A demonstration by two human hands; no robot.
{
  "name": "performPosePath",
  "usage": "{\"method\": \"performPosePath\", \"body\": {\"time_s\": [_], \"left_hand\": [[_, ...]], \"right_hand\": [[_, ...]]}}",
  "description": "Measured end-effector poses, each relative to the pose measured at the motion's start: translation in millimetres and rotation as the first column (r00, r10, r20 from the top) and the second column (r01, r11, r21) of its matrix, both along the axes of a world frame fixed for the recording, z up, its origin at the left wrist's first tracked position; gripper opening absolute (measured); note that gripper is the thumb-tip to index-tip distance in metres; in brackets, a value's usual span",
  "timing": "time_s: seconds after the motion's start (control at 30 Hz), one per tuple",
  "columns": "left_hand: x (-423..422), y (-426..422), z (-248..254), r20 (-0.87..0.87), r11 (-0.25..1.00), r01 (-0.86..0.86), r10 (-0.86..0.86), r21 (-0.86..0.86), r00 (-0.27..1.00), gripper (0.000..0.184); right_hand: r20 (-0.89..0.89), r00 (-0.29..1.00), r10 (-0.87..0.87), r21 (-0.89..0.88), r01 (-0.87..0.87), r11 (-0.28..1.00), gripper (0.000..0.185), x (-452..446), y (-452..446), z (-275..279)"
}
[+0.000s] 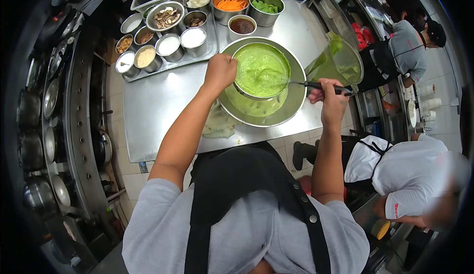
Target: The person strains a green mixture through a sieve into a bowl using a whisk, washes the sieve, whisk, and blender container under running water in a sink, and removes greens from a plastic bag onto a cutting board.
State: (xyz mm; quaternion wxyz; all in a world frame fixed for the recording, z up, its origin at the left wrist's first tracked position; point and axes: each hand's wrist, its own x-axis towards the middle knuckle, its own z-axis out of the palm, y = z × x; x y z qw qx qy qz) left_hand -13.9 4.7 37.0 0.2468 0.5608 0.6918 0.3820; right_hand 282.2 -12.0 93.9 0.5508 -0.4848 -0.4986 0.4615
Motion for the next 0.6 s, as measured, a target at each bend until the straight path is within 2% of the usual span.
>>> {"method": "performPosePath", "body": {"time_s": [0.03, 0.1, 0.13, 0.23, 0.27, 0.37, 0.4, 0.5, 0.53, 0.6], "left_hand": [[2, -2, 2, 0.028, 1.0, 0.001, -0.001, -0.002, 1.0, 0.029], [8, -4, 8, 0.085, 1.0, 0.008, -0.007, -0.005, 0.996, 0.028], [8, -4, 8, 0.057, 1.0, 0.007, -0.007, 0.001, 0.998, 0.028], [2, -5, 5, 0.008, 1.0, 0.002, -0.002, 0.003, 1.0, 0.028], [1, -5, 5, 0.018, 1.0, 0.007, -0.007, -0.012, 1.0, 0.029], [7, -6, 3, 0.042, 1.0, 0.016, -0.017, 0.006, 0.999, 0.029], [9, -5, 3, 0.047, 0.999, 0.015, -0.017, 0.029, 0.999, 0.029], [3, -8, 7, -0.044, 1.0, 0.008, -0.008, 0.01, 0.999, 0.03], [3, -7, 5, -0.012, 1.0, 0.01, -0.01, 0.023, 1.0, 0.031], [6, -7, 0, 0.052, 0.999, 0.024, -0.026, 0.038, 0.998, 0.034]], "right_hand": [[-0.035, 0.999, -0.042, -0.018, 0.042, 0.999, 0.015, -10, 1, 3], [-0.036, 0.999, 0.009, 0.009, -0.009, 1.0, 0.014, -31, 2, 0], [-0.054, 0.994, 0.094, -0.009, -0.095, 0.995, 0.014, -31, -3, -1], [0.013, 1.0, 0.02, -0.099, -0.019, 0.995, 0.013, -4, -7, 1], [0.006, 0.999, -0.044, -0.068, 0.044, 0.997, 0.013, 1, -3, 1], [-0.066, 0.996, -0.057, 0.039, 0.06, 0.997, 0.016, -25, 4, -4], [-0.071, 0.996, 0.051, 0.03, -0.049, 0.998, 0.018, -29, 1, -6], [0.015, 1.0, 0.008, -0.081, -0.007, 0.997, 0.019, -6, -7, 3], [-0.006, 0.998, -0.06, -0.041, 0.06, 0.997, 0.019, -6, -4, 3], [-0.04, 0.999, -0.023, -0.009, 0.023, 1.0, 0.019, -20, -1, -3]]}}
